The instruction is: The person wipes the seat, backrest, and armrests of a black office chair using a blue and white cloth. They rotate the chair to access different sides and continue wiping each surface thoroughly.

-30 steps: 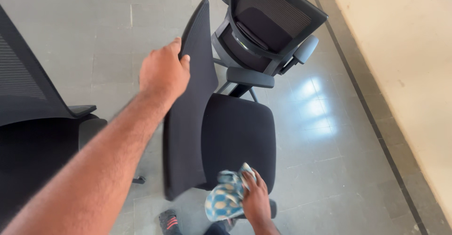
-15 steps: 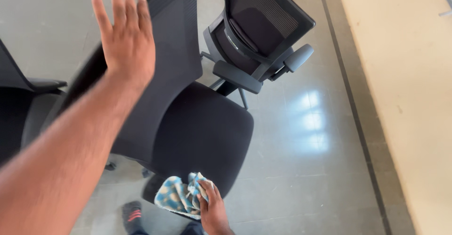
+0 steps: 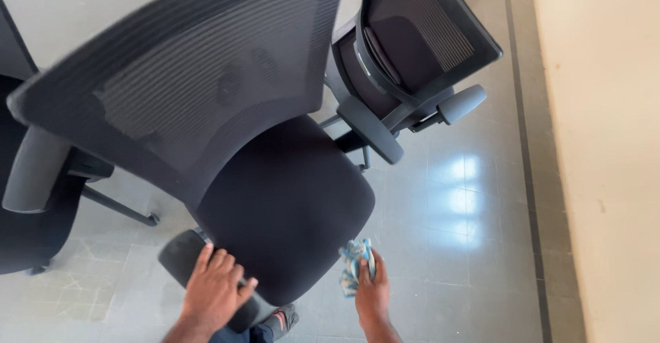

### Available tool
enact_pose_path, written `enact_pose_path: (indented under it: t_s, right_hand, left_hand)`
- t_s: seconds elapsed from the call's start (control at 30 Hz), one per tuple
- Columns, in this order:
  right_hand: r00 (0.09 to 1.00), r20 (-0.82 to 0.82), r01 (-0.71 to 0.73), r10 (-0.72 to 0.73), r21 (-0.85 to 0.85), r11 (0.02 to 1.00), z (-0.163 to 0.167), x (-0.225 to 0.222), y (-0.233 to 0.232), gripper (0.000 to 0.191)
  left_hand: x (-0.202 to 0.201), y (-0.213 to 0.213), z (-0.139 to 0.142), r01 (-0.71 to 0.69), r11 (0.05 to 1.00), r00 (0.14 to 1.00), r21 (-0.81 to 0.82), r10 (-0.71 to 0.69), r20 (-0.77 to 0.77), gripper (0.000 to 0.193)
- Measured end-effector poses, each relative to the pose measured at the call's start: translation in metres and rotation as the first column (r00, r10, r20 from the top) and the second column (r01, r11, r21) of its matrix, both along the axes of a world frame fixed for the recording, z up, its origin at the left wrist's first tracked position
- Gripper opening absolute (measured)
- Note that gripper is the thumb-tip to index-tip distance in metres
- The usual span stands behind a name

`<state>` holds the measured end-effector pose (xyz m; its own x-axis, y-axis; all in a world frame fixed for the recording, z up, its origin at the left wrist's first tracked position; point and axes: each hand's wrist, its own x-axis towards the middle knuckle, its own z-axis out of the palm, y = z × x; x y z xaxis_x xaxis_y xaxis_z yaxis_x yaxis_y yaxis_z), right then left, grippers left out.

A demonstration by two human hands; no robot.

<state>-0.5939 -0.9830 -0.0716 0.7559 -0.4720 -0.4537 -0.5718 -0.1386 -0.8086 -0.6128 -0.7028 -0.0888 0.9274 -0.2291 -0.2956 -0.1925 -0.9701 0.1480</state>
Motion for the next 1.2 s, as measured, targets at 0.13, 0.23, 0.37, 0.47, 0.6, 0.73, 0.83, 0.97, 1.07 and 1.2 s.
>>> enact_pose_path:
  t_s: [0.13,0.23,0.37,0.47,0.6,0.73,0.83,0.97,1.07,1.2]
  right_hand:
    - [0.976,0.205,-0.058,0.069,-0.058,0.997,-0.009,0.035,0.008,0.040]
    - [0.957,0.252,-0.086,0.145,-0.230,0.969,-0.013,0.064,-0.005,0.043]
    - [0.872,0.300,-0.080,0.387,-0.692,0.717,-0.010,0.094,-0.041,0.045]
    - [0.808,0.197,-0.211,0.556,-0.784,0.584,-0.018,0.104,-0.053,0.043]
    - [0.810,0.007,-0.371,0.586,-0.768,0.522,-0.040,0.124,-0.042,0.048]
    - [0.834,-0.089,-0.385,0.544,-0.800,0.460,-0.056,0.176,-0.026,0.043]
    - [0.844,-0.109,-0.374,0.525,-0.821,0.432,-0.064,0.217,-0.017,0.040]
    - [0.860,0.021,-0.277,0.509,-0.820,0.501,-0.072,0.242,-0.006,0.039]
    - [0.821,-0.017,-0.312,0.570,-0.850,0.425,-0.078,0.223,-0.002,0.044]
    - [0.786,0.023,-0.296,0.617,-0.863,0.409,-0.070,0.170,-0.008,0.051]
  left_hand:
    - [0.010,0.032,-0.009,-0.048,0.996,0.998,0.082,0.044,0.052,0.037]
    - [0.023,0.062,-0.011,-0.135,0.990,0.971,0.028,0.126,0.204,0.030]
    - [0.046,0.094,-0.011,-0.385,0.904,0.911,0.183,0.342,0.230,0.041]
    - [0.064,0.116,-0.018,-0.705,0.707,0.697,0.057,0.676,0.240,0.087]
    - [0.083,0.132,-0.043,-0.851,0.513,0.505,-0.111,0.858,0.089,0.117]
    - [0.084,0.151,-0.066,-0.777,0.622,0.602,-0.101,0.780,0.170,0.118]
    - [0.082,0.148,-0.079,-0.783,0.612,0.586,-0.111,0.786,0.197,0.118]
    - [0.083,0.130,-0.092,-0.839,0.529,0.501,-0.127,0.843,0.197,0.107]
    - [0.089,0.128,-0.097,-0.867,0.479,0.447,-0.138,0.869,0.212,0.099]
    - [0.096,0.141,-0.097,-0.809,0.560,0.504,-0.180,0.818,0.278,0.101]
